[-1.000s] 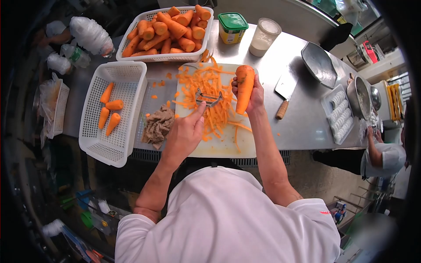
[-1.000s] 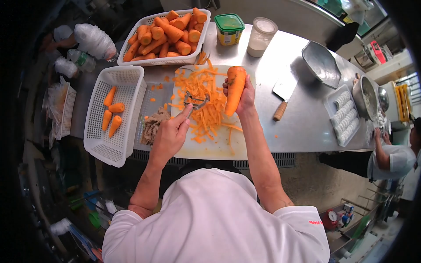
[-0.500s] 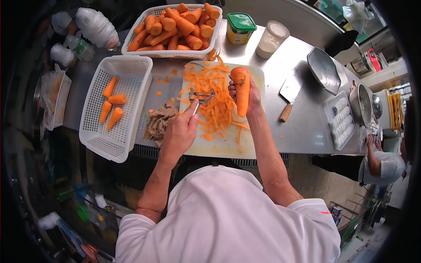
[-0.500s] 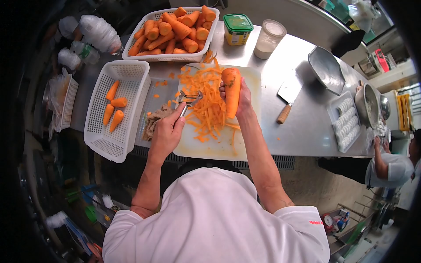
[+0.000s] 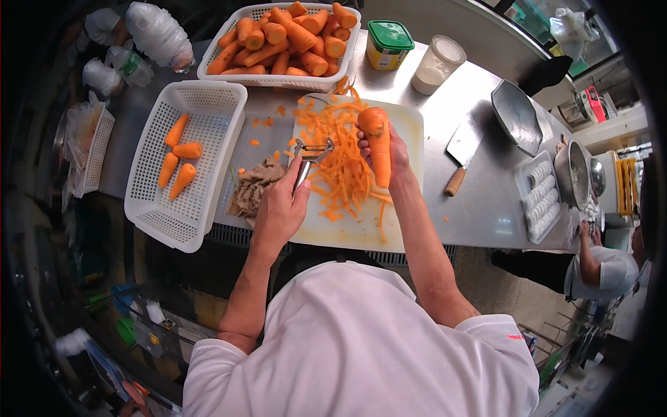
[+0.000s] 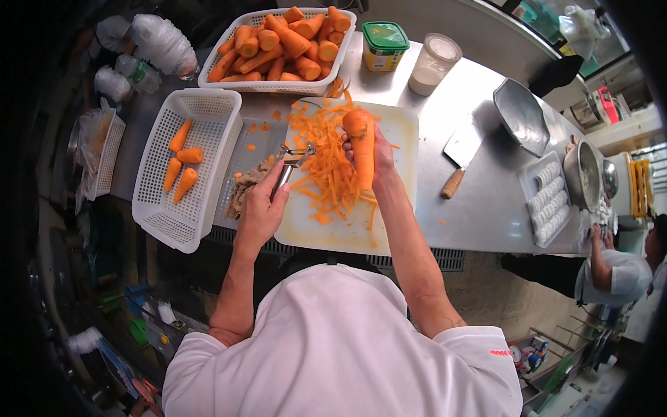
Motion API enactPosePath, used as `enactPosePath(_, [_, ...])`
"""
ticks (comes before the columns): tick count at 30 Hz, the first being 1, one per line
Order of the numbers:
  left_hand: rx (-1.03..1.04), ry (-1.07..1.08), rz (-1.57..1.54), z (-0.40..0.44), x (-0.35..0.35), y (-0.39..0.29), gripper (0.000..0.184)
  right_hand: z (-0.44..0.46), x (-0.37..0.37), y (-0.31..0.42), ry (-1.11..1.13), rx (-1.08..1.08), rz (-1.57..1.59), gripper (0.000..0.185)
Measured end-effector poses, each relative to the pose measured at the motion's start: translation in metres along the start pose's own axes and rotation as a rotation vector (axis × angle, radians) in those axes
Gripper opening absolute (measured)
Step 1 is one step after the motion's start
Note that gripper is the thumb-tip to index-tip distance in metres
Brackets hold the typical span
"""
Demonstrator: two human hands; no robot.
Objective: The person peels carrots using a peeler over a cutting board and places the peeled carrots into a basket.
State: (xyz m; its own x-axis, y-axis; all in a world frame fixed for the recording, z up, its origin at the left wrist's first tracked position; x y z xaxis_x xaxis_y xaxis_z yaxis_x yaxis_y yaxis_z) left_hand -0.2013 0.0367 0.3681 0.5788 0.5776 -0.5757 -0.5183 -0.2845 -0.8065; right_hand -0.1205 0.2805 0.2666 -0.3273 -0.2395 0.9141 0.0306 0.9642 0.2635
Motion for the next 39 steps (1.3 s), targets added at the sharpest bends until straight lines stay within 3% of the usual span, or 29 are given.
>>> enactPosePath(4, [0.008, 0.006, -0.021, 0.009, 0.012, -0.004, 0.044, 0.000, 0.006, -0.005, -0.331, -0.135, -0.313, 0.056])
enactPosePath(11, [0.153, 0.003, -0.032, 0.069, 0.062, -0.018, 0.039, 0.018, 0.013, -0.024, -0.362, -0.272, -0.278, 0.055])
enactPosePath(15, [0.285, -0.013, 0.039, 0.023, 0.066, -0.021, 0.040, 0.035, -0.010, 0.008, -0.473, -0.459, -0.259, 0.056])
enactPosePath(17, [0.135, 0.274, 0.069, -0.010, 0.053, -0.017, 0.041, 0.028, -0.016, 0.026, -0.562, -0.579, -0.280, 0.060])
enactPosePath(22, [0.142, 0.201, 0.040, 0.016, 0.039, -0.022, 0.042, 0.017, -0.017, 0.032, -0.548, -0.472, -0.365, 0.060])
enactPosePath(24, [0.199, -0.004, -0.045, 0.053, 0.042, -0.036, 0.041, 0.013, -0.001, 0.011, -0.476, -0.446, -0.431, 0.059])
enactPosePath(27, [0.277, -0.081, -0.011, 0.080, 0.071, -0.020, 0.040, 0.020, 0.014, -0.008, -0.500, -0.447, -0.294, 0.061])
enactPosePath(30, [0.351, -0.035, 0.007, 0.029, 0.075, -0.023, 0.040, 0.019, 0.016, 0.002, -0.495, -0.448, -0.164, 0.061])
enactPosePath(32, [0.179, 0.230, 0.062, -0.009, 0.061, -0.020, 0.040, 0.019, -0.008, 0.012, -0.463, -0.482, -0.164, 0.060])
enactPosePath(35, [0.197, 0.264, -0.022, -0.018, 0.043, -0.020, 0.040, 0.014, -0.026, 0.022, -0.399, -0.455, -0.193, 0.059])
enactPosePath(39, [0.200, 0.036, -0.050, 0.058, 0.045, -0.037, 0.040, 0.011, 0.003, 0.003, -0.390, -0.383, -0.279, 0.058])
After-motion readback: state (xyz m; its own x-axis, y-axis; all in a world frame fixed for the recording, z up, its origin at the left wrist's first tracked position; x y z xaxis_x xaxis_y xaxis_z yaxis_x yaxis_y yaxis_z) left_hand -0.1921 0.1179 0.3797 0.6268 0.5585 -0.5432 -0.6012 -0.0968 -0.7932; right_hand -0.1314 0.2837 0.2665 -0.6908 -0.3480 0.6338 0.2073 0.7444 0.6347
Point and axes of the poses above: each hand's wrist, its own z-axis towards the middle knuckle, its own x-axis out of the palm, y = z × x, the point moved 2 cm from there along z, towards the middle knuckle, and after that the axes turned 10 degrees about x, right-handed, at the moved point
